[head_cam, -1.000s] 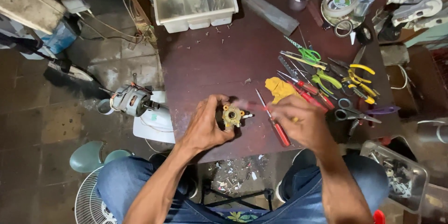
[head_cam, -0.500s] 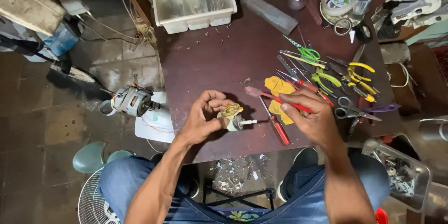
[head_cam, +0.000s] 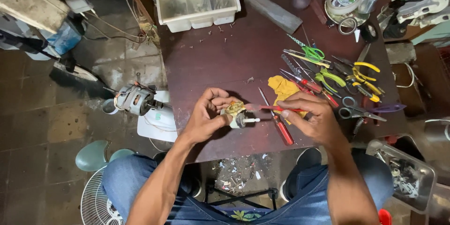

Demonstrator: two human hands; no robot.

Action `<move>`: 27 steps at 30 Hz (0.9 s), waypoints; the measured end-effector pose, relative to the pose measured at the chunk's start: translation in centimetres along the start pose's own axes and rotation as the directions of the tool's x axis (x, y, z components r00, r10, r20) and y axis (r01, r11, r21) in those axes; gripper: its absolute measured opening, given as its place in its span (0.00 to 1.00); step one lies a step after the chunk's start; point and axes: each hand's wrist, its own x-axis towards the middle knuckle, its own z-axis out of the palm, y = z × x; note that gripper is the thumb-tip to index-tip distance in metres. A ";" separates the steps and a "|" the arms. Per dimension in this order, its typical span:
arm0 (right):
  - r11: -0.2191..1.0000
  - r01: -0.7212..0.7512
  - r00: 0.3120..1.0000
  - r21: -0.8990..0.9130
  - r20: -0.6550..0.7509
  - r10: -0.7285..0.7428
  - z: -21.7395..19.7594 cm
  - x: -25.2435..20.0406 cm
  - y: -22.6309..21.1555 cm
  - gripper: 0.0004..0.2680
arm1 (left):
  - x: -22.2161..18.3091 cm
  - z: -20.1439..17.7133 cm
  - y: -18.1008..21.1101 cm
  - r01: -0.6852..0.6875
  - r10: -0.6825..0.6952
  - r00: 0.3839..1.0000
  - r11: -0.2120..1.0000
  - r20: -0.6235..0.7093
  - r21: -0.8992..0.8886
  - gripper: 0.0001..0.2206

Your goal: Disassembling a fan motor to remove the core and other internal components using hand tools.

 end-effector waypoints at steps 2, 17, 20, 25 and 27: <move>0.999 0.034 0.999 -0.006 0.039 -0.033 0.4 0.2 -0.1 0.06 | -0.1 0.1 -0.1 -0.011 0.011 1.000 1.000 -0.006 0.027 0.26; 0.998 0.051 0.997 -0.042 0.057 -0.048 1.3 1.2 1.1 0.05 | 0.7 -1.0 -3.8 -0.050 0.046 0.999 0.965 -0.023 -0.257 0.19; 0.996 0.068 0.995 -0.063 0.073 -0.063 0.9 1.4 1.9 0.06 | 0.8 -1.3 -4.6 -0.039 0.035 0.999 0.941 -0.020 -0.335 0.18; 0.968 -0.034 0.999 -0.249 -0.022 0.030 -0.6 1.6 0.0 0.07 | 0.9 -1.6 -3.3 -0.062 0.043 0.996 0.960 -0.073 -0.273 0.19; 0.986 -0.038 0.999 -0.160 -0.006 0.038 -0.3 1.6 -0.3 0.07 | 0.7 -1.7 -3.4 -0.072 0.060 0.994 0.988 -0.086 -0.137 0.20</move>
